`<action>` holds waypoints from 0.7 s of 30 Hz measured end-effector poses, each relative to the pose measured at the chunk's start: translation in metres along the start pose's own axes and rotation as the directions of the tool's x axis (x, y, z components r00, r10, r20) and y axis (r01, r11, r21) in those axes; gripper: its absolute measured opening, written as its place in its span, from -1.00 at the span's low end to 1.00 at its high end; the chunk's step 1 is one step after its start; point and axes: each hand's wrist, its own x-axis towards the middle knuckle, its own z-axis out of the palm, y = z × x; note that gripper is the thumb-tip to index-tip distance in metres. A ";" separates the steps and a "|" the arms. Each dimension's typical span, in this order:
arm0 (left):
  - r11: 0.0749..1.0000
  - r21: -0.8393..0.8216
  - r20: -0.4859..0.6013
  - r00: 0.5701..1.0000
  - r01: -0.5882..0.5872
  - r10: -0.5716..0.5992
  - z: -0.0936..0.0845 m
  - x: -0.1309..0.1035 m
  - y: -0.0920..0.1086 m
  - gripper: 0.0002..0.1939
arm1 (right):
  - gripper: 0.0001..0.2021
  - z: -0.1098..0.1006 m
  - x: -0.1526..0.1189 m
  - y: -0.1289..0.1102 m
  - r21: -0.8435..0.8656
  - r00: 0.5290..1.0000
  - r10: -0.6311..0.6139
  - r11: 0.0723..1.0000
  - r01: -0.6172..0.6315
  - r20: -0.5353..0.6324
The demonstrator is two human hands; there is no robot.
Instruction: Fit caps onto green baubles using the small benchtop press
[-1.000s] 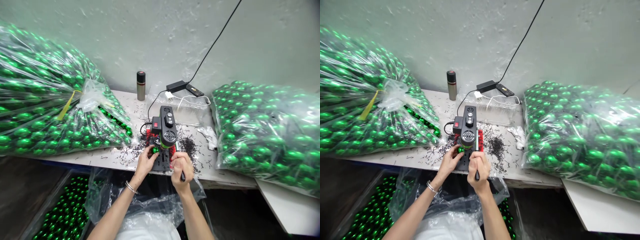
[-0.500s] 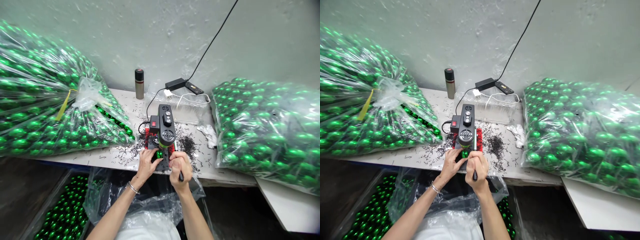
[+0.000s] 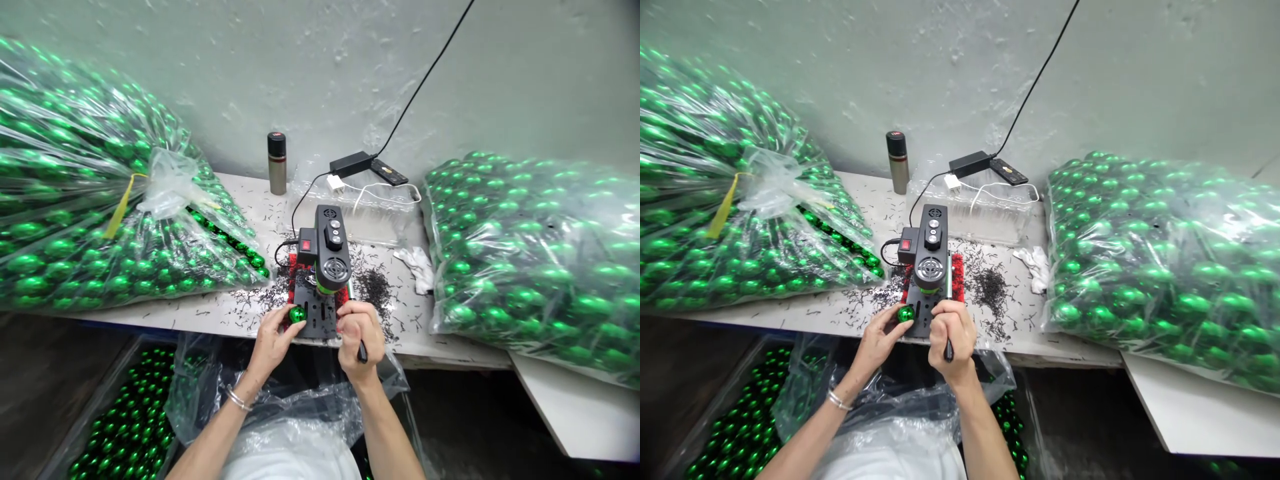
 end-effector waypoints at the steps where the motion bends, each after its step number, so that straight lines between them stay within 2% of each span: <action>1: 0.995 -0.062 0.016 0.997 0.080 -0.079 -0.003 -0.003 0.001 -0.60 | -0.86 0.000 0.000 0.000 0.010 1.000 0.009 1.000 -0.009 0.003; 2: 0.980 -0.123 0.041 0.987 0.157 -0.153 -0.005 -0.006 0.004 -0.57 | -0.90 -0.001 0.000 0.000 0.023 1.000 0.018 1.000 -0.018 0.007; 4: 0.933 -0.221 0.103 0.958 0.285 -0.268 -0.008 -0.012 0.011 -0.50 | -0.72 -0.003 0.000 -0.001 0.056 0.999 0.041 0.998 -0.041 -0.001; 6: 0.884 -0.289 0.158 0.929 0.368 -0.335 -0.010 -0.016 0.020 -0.44 | -0.50 -0.006 -0.002 -0.003 0.081 0.996 0.083 0.993 -0.081 -0.029; 8: 0.841 -0.349 0.203 0.910 0.413 -0.362 -0.009 -0.018 0.029 -0.41 | -0.38 -0.010 -0.008 -0.006 0.079 0.985 0.167 0.984 -0.163 -0.052; 10: 0.803 -0.399 0.249 0.895 0.443 -0.370 -0.007 -0.021 0.037 -0.39 | -0.40 -0.015 -0.018 -0.010 0.039 0.962 0.273 0.961 -0.272 -0.006; 11: 0.786 -0.416 0.275 0.887 0.458 -0.371 -0.005 -0.022 0.041 -0.38 | -0.44 -0.016 -0.024 -0.012 0.008 0.949 0.309 0.951 -0.310 0.055; 15: 0.734 -0.465 0.434 0.850 0.495 -0.298 0.007 -0.033 0.054 -0.41 | -0.60 -0.023 -0.059 -0.020 -0.125 0.870 0.364 0.932 -0.342 0.334; 18: 0.654 -0.495 0.579 0.778 0.573 -0.244 0.020 -0.048 0.055 -0.41 | -0.61 -0.035 -0.088 -0.023 -0.168 0.804 0.457 0.889 -0.426 0.382; 21: 0.602 -0.444 0.692 0.681 0.664 -0.241 0.037 -0.067 0.045 -0.36 | -0.62 -0.053 -0.122 -0.020 -0.182 0.787 0.492 0.870 -0.458 0.374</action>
